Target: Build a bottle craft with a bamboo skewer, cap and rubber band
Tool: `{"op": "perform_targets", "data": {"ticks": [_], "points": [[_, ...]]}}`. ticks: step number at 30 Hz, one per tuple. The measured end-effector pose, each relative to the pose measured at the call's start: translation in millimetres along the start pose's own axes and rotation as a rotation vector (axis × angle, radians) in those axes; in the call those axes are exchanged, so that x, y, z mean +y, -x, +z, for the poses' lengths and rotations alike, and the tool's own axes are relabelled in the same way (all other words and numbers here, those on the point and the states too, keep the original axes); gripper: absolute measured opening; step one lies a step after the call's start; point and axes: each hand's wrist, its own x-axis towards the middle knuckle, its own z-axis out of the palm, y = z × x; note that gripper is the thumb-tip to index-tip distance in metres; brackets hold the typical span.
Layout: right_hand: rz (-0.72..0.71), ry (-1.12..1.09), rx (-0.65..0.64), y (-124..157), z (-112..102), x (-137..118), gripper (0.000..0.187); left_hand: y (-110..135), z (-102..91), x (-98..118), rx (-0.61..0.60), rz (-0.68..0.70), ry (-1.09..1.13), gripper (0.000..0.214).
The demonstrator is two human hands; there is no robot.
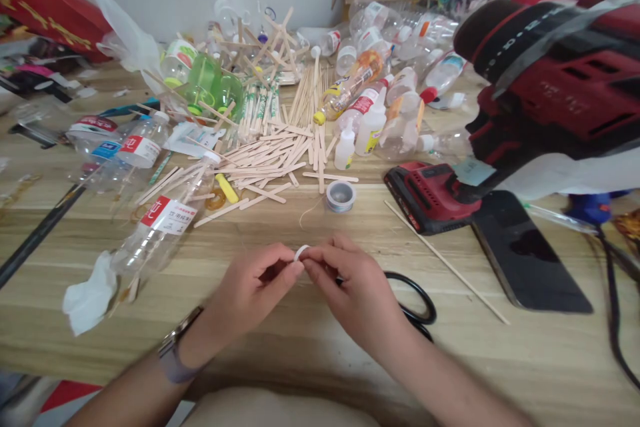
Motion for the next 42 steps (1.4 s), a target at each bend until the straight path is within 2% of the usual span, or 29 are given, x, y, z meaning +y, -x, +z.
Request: {"op": "perform_targets", "data": {"ticks": [7,12,17,21,26,30,42], "points": [[-0.060,0.056,0.010,0.0,-1.0,-1.8,0.019,-1.5,-1.9,0.5,-0.036,-0.018,0.044,0.026],[-0.053,0.003,0.017,0.4,-1.2,-0.2,0.018,-3.1,-2.7,-0.8,-0.037,-0.069,0.137,0.026],[-0.062,-0.025,-0.052,0.2,-2.1,0.0,0.017,-4.6,-4.3,-0.5,-0.047,-0.120,0.261,0.024],[-0.079,0.006,-0.002,-0.4,-3.3,-0.8,0.016,-5.3,-5.0,-0.7,-0.049,-0.160,0.291,0.026],[-0.164,0.052,0.119,-0.4,-4.7,-2.2,0.017,-5.9,-2.7,-1.0,-0.072,-0.196,0.264,0.026],[-0.226,-0.015,0.045,1.9,-6.1,-2.9,0.017,-6.5,-2.4,0.8,-0.096,-0.182,0.288,0.023],[-0.205,-0.020,-0.015,2.4,-8.5,-2.8,0.018,-6.6,-4.5,-1.2,-0.156,-0.226,0.432,0.018]]}}
